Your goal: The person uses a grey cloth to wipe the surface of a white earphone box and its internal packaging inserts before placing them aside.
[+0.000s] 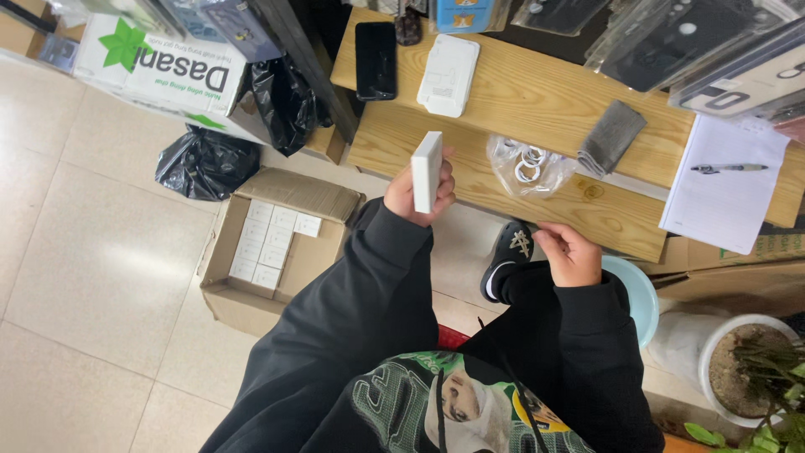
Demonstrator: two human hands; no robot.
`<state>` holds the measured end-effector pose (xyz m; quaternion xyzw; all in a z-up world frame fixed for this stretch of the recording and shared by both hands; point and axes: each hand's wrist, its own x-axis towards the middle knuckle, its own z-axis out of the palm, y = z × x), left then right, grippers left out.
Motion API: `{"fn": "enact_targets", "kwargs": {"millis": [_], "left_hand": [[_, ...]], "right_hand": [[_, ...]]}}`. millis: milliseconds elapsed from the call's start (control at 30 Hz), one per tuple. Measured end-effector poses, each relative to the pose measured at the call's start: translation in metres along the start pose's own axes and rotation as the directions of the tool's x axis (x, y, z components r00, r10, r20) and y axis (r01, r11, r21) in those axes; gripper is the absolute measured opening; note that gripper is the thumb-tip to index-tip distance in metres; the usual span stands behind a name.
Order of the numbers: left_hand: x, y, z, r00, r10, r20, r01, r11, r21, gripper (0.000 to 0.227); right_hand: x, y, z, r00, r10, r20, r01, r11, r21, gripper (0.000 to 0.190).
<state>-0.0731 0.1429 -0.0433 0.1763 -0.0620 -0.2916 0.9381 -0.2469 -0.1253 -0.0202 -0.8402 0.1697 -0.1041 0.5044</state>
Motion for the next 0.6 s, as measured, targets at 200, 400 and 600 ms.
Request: {"fn": "enact_targets", "kwargs": {"millis": [200, 400, 600], "left_hand": [[-0.095, 0.057, 0.0, 0.911, 0.323, -0.255, -0.25, 0.926, 0.282, 0.034], [-0.211, 0.134, -0.102, 0.714, 0.521, -0.468, -0.225, 0.804, 0.55, 0.02], [-0.33, 0.19, -0.301, 0.028, 0.412, -0.911, -0.208, 0.894, 0.397, 0.028]], "right_hand": [[-0.015, 0.004, 0.017, 0.996, -0.081, 0.03, 0.083, 0.994, -0.065, 0.02], [-0.059, -0.064, 0.018, 0.868, -0.44, 0.232, 0.497, 0.753, -0.431, 0.014], [-0.096, 0.001, -0.032, 0.866, -0.474, 0.158, 0.449, 0.601, -0.661, 0.028]]}}
